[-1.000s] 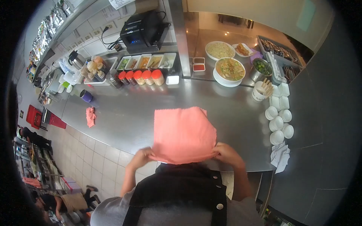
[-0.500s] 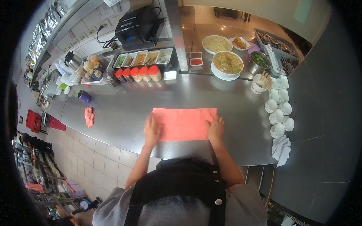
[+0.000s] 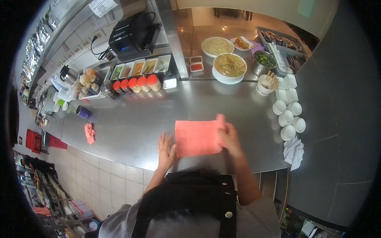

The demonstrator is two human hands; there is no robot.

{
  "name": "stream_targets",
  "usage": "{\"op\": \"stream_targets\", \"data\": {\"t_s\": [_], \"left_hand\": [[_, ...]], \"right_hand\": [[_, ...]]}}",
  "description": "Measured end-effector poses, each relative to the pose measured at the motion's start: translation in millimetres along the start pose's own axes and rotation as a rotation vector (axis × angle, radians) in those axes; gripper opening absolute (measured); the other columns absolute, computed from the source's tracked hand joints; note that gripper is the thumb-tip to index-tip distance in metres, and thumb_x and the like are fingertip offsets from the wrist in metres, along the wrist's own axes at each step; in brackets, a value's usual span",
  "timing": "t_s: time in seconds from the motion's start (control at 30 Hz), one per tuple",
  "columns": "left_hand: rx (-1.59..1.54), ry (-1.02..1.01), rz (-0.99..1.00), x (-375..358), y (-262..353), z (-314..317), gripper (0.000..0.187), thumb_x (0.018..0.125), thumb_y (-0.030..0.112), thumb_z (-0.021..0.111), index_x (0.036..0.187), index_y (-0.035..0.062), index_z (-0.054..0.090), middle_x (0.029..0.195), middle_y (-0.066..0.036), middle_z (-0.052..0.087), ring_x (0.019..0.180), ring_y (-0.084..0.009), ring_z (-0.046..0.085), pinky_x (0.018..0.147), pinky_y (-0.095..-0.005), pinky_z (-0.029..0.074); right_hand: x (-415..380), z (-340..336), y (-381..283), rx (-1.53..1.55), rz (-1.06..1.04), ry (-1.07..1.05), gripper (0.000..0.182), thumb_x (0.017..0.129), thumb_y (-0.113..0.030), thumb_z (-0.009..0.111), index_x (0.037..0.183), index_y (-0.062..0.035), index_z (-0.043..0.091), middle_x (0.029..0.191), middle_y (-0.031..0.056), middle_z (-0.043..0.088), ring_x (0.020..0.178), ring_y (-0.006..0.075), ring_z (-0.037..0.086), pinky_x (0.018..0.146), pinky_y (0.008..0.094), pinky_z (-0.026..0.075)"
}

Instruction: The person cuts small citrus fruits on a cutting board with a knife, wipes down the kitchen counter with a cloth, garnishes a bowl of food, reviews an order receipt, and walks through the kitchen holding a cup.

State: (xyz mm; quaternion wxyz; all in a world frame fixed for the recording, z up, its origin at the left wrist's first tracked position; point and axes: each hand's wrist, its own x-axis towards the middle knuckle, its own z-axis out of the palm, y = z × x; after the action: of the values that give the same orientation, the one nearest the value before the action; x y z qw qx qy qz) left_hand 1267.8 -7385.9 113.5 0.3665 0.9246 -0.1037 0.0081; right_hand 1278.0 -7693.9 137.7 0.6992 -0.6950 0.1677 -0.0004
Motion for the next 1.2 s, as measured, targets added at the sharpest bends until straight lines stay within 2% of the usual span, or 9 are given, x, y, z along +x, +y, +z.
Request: {"op": "stream_targets", "data": {"t_s": [0.07, 0.17, 0.23, 0.37, 0.6, 0.73, 0.93, 1.13, 1.2], "left_hand": [[-0.051, 0.068, 0.005, 7, 1, -9, 0.052, 0.100, 0.032, 0.053, 0.145, 0.0070, 0.045, 0.159, -0.021, 0.023, 0.148, -0.0442, 0.015, 0.118, -0.0564, 0.013], [-0.016, 0.169, 0.032, 17, 3, -21, 0.046, 0.100, 0.028, 0.053, 0.140, 0.0046, 0.050, 0.157, -0.020, 0.029, 0.147, -0.0436, 0.020, 0.118, -0.0539, 0.018], [0.041, 0.228, 0.030, 22, 4, -28, 0.044, 0.099, 0.026, 0.054, 0.138, 0.0050, 0.052, 0.155, -0.020, 0.032, 0.146, -0.0434, 0.022, 0.117, -0.0534, 0.021], [0.041, 0.236, 0.040, 18, 1, -26, 0.042, 0.098, 0.023, 0.056, 0.136, 0.0056, 0.054, 0.154, -0.020, 0.034, 0.145, -0.0441, 0.025, 0.116, -0.0544, 0.023], [0.171, 0.184, 0.052, -11, -15, -23, 0.039, 0.096, 0.019, 0.060, 0.132, 0.0059, 0.056, 0.153, -0.020, 0.035, 0.144, -0.0445, 0.027, 0.116, -0.0555, 0.023], [0.268, 0.189, -0.063, -28, -36, -27, 0.037, 0.095, 0.019, 0.060, 0.129, 0.0077, 0.059, 0.154, -0.018, 0.035, 0.147, -0.0425, 0.022, 0.117, -0.0602, 0.014], [0.398, 0.027, -0.255, -38, -64, -37, 0.034, 0.094, 0.021, 0.059, 0.127, 0.0114, 0.063, 0.154, -0.013, 0.037, 0.149, -0.0383, 0.018, 0.115, -0.0663, 0.001], [0.387, -0.010, -0.141, -13, -55, -27, 0.031, 0.094, 0.019, 0.058, 0.124, 0.0130, 0.065, 0.153, -0.012, 0.039, 0.149, -0.0359, 0.020, 0.116, -0.0652, 0.001], [0.380, -0.020, -0.100, -2, -46, -20, 0.030, 0.094, 0.018, 0.058, 0.123, 0.0132, 0.066, 0.153, -0.012, 0.040, 0.149, -0.0357, 0.021, 0.116, -0.0647, 0.002]], "right_hand": [[-7, 44, -16, -0.116, -0.087, -0.309, 0.047, 0.094, -0.020, 0.064, 0.134, 0.0010, 0.051, 0.114, 0.0133, 0.064, 0.097, 0.0182, 0.063, 0.081, 0.0317, 0.053], [-7, 98, 10, -0.272, -0.277, -0.313, 0.054, 0.094, -0.028, 0.065, 0.140, -0.0059, 0.049, 0.127, 0.0169, 0.060, 0.112, 0.0274, 0.060, 0.094, 0.0396, 0.049], [3, 114, 25, -0.857, -0.665, -0.133, 0.061, 0.093, -0.040, 0.062, 0.146, -0.0135, 0.047, 0.146, 0.0165, 0.046, 0.135, 0.0329, 0.044, 0.111, 0.0497, 0.034], [16, 113, 75, -1.005, -0.811, -0.237, 0.066, 0.092, -0.052, 0.055, 0.150, -0.0228, 0.042, 0.161, 0.0098, 0.027, 0.151, 0.0300, 0.017, 0.120, 0.0537, 0.009], [91, 84, 68, -1.109, -0.719, -0.009, 0.061, 0.093, -0.048, 0.054, 0.148, -0.0221, 0.045, 0.160, 0.0107, 0.030, 0.149, 0.0304, 0.021, 0.120, 0.0517, 0.012], [92, 60, 70, -0.931, -0.666, -0.106, 0.061, 0.096, -0.044, 0.053, 0.149, -0.0171, 0.043, 0.160, 0.0135, 0.026, 0.149, 0.0336, 0.019, 0.119, 0.0533, 0.014], [46, -32, 54, -0.894, -0.347, 0.461, 0.055, 0.099, -0.031, 0.052, 0.146, -0.0040, 0.043, 0.156, 0.0209, 0.031, 0.146, 0.0380, 0.025, 0.118, 0.0535, 0.019], [8, -190, 47, -1.062, -0.302, 1.361, 0.050, 0.093, -0.009, 0.052, 0.138, 0.0102, 0.045, 0.149, 0.0299, 0.037, 0.140, 0.0423, 0.035, 0.117, 0.0496, 0.026], [-3, -235, 55, -1.064, -0.201, 1.395, 0.051, 0.091, -0.005, 0.051, 0.138, 0.0116, 0.044, 0.148, 0.0305, 0.038, 0.139, 0.0423, 0.036, 0.117, 0.0481, 0.027]]}}
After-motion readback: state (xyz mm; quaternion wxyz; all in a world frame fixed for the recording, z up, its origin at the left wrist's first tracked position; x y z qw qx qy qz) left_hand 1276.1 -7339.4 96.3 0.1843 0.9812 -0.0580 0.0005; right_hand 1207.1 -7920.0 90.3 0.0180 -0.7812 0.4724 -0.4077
